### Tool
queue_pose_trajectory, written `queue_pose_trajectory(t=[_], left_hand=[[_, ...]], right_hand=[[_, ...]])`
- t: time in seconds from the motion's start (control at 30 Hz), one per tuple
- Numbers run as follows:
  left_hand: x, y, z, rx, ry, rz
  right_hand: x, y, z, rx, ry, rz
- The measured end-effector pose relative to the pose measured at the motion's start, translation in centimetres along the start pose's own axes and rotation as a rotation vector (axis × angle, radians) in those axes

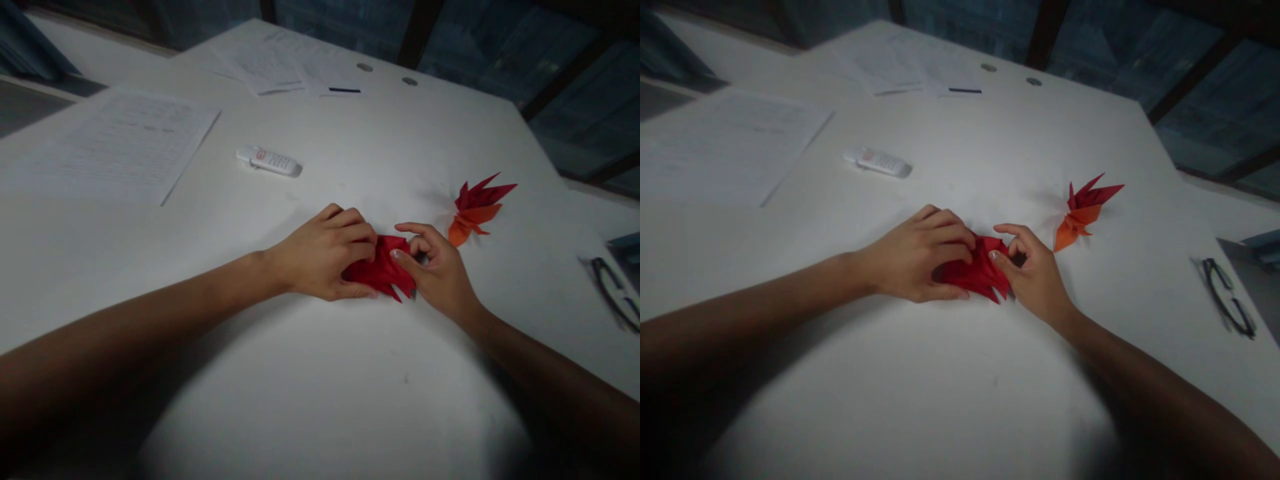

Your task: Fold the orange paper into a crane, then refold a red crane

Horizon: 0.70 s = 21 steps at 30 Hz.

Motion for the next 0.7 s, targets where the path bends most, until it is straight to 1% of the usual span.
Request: queue_pose_trajectory(t=[0.1,0.23,0.33,0.47,0.6,0.7], left_hand=[[-0.2,-0.1,0.2,0.006,0.066,-0.049],[-1.1,-0.2,0.3,0.000,0.233,-0.110],[-1.6,-0.2,0.1,-0.017,0.280,-0.148],[-1.3,-0.2,-0.1,-0.068,0.249,-0.130],[-1.1,-0.2,-0.1,-0.114,0.246,-0.083],[-1.2,-0.2,-0.3,-0.111,0.284,-0.071]], right_hand=[[0.1,0.0,0.1,-0.010,0.015,-0.002],[0.4,0.0,0.2,-0.025,-0.037,-0.002],[0.2,0.1,0.0,-0.011,-0.022,-0.015],[0.0,0.1,-0.2,0.004,-0.004,-0.035],[0.5,0.0,-0.2,0.012,-0.027,-0.033],[0.7,0.0,-0.1,0.014,-0.039,-0.032]])
Point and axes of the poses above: each hand's wrist, its own y-axis away from the middle knuckle, its own z-axis out of the palm, x = y × z, the point moved 8 cm from there along -y, towards the middle knuckle, and after that the axes turned 2 degrees about x, right-handed, at the moved point
